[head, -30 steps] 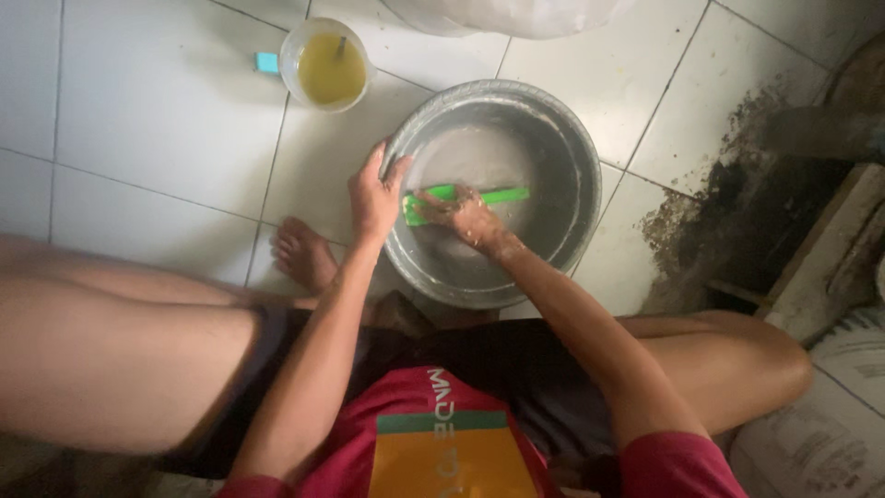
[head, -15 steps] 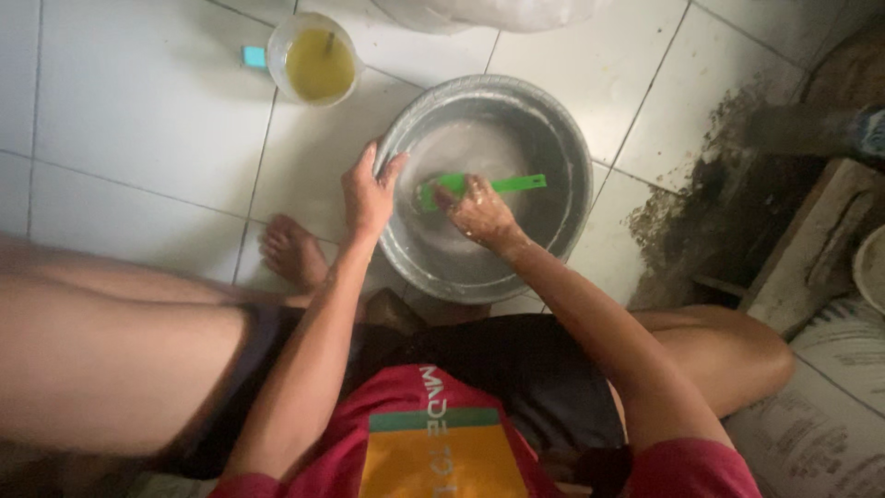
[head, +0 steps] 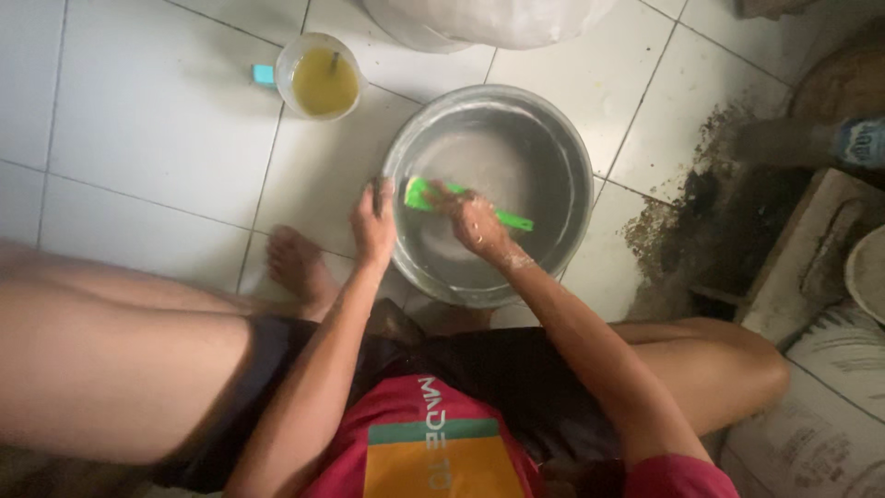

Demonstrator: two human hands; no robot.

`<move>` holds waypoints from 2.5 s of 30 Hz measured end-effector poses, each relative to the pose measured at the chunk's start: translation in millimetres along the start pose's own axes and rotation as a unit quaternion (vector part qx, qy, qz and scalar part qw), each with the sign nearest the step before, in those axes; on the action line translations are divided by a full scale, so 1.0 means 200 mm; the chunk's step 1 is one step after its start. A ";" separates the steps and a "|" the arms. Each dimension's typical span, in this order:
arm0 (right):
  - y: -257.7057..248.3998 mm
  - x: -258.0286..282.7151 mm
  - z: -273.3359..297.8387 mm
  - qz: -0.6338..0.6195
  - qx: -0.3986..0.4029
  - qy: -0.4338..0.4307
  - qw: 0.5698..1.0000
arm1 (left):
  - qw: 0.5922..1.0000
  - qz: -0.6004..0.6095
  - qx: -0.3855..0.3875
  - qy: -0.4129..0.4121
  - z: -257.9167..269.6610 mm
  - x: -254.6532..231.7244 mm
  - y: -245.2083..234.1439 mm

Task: The person scrapes dough from the inside of a large basin using a green plastic scraper and then kneads the dough by hand inside a large white container.

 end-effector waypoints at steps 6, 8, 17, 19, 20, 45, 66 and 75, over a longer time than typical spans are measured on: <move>-0.14 -0.04 0.00 0.274 0.014 0.000 0.962 | 0.996 0.078 0.039 0.027 -0.15 -0.10 0.01; -0.13 -0.05 0.01 0.339 0.018 -0.015 0.940 | 0.992 0.085 0.062 0.063 -0.22 -0.17 0.02; -0.16 -0.30 0.01 0.379 0.042 -0.068 0.922 | 0.987 -0.013 0.121 0.107 -0.28 -0.27 0.11; -0.11 -0.33 0.02 0.398 0.048 -0.086 0.912 | 0.989 0.018 0.117 0.090 -0.26 -0.24 0.12; -0.08 -0.34 0.02 0.396 0.054 -0.080 0.913 | 0.989 0.026 0.109 0.094 -0.26 -0.23 0.12; 0.09 0.04 -0.07 0.023 -0.078 -0.110 0.991 | 0.995 -0.020 0.084 0.043 -0.16 -0.02 0.12; -0.28 -0.22 0.18 0.188 -0.158 0.099 0.964 | 0.999 -0.008 0.031 0.026 -0.01 -0.08 0.09; -0.19 -0.23 0.12 0.154 -0.193 0.122 0.961 | 0.982 -0.050 0.115 0.140 -0.35 -0.37 0.16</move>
Point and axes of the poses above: each hand's wrist, its own z-axis away from the middle knuckle, its own y-axis out of the palm, x = y × z, the point moved 5 cm from there along -z, towards the middle knuckle, and after that the axes turned 3 degrees about y, right-handed, at the moved point
